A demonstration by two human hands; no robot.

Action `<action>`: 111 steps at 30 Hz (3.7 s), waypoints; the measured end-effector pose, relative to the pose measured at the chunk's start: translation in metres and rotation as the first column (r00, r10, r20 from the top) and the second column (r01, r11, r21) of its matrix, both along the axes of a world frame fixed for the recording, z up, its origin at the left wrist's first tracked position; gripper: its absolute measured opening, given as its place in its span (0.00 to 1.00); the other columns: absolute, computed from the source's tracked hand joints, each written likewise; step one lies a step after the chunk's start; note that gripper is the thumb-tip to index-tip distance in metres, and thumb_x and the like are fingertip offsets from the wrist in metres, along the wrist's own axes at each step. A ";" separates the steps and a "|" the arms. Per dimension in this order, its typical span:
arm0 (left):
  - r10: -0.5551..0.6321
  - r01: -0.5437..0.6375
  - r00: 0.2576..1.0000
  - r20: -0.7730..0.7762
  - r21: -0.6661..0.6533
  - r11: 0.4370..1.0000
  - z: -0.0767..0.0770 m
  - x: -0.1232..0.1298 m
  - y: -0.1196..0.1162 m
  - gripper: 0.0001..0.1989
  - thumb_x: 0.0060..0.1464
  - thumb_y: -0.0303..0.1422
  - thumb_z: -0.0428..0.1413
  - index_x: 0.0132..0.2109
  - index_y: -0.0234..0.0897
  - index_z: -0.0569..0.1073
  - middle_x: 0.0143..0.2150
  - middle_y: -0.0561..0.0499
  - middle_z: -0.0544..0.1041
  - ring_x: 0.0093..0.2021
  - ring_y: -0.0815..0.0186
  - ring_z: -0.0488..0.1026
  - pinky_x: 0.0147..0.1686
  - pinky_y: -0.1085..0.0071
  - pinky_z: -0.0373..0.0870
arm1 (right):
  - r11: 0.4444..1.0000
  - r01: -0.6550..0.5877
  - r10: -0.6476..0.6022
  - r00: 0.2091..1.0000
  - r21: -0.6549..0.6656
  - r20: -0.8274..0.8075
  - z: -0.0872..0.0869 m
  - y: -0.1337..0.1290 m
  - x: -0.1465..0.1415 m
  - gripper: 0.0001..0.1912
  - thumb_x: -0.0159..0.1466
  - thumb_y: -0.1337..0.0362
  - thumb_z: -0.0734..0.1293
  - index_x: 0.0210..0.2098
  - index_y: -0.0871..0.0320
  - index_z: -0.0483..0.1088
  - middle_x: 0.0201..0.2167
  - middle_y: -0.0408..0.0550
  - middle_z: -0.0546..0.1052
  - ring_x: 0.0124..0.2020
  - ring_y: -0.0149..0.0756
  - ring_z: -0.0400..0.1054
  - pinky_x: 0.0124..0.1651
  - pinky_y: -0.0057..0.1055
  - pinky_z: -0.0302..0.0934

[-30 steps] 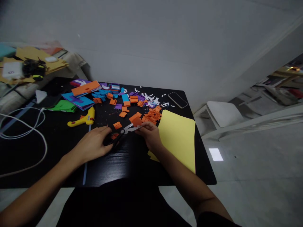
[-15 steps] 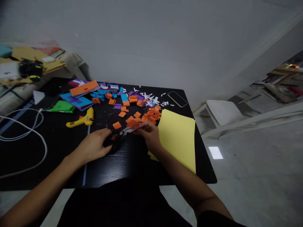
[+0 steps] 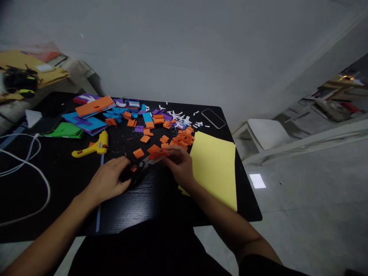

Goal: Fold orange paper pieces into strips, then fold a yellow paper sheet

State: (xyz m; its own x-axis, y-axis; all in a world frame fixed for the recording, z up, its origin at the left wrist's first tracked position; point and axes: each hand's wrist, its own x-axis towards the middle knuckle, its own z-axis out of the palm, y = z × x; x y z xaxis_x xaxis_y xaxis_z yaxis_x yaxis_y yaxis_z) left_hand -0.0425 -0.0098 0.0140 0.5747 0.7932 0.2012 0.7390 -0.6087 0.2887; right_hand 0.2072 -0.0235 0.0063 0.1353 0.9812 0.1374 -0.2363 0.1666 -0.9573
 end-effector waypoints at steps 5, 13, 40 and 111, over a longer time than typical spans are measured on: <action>0.002 -0.002 1.000 -0.023 -0.006 1.000 -0.001 -0.002 -0.001 0.07 0.52 0.31 0.53 0.41 0.37 0.70 0.38 0.44 0.77 0.38 0.53 0.75 0.39 0.60 0.69 | 1.000 -0.001 0.002 1.000 -0.012 0.030 -0.002 0.001 0.000 0.15 0.53 0.61 0.81 0.37 0.52 0.76 0.37 0.43 0.84 0.39 0.40 0.80 0.46 0.38 0.76; -0.019 0.019 0.999 -0.032 -0.021 1.000 0.001 0.000 -0.001 0.07 0.53 0.31 0.52 0.40 0.38 0.69 0.37 0.45 0.77 0.37 0.53 0.74 0.38 0.60 0.69 | 0.999 -0.018 0.018 1.000 -0.030 0.018 -0.003 0.000 0.001 0.14 0.53 0.62 0.80 0.37 0.52 0.76 0.36 0.43 0.84 0.38 0.39 0.80 0.47 0.38 0.76; -0.028 0.028 1.000 -0.004 -0.103 0.994 -0.001 0.001 0.000 0.07 0.57 0.33 0.51 0.41 0.37 0.70 0.37 0.44 0.77 0.39 0.53 0.76 0.41 0.59 0.72 | 0.993 -0.049 0.041 0.996 -0.107 -0.076 -0.001 0.000 -0.001 0.16 0.51 0.61 0.82 0.36 0.53 0.77 0.34 0.43 0.84 0.34 0.39 0.81 0.42 0.38 0.78; 0.464 0.208 0.518 0.718 -0.632 0.746 0.008 0.050 0.011 0.17 0.41 0.34 0.71 0.36 0.36 0.73 0.30 0.56 0.73 0.30 0.69 0.70 0.31 0.74 0.67 | 0.650 -0.701 0.384 0.635 -0.292 -0.670 0.002 0.002 0.005 0.11 0.56 0.63 0.72 0.38 0.58 0.75 0.42 0.49 0.82 0.45 0.43 0.77 0.55 0.43 0.69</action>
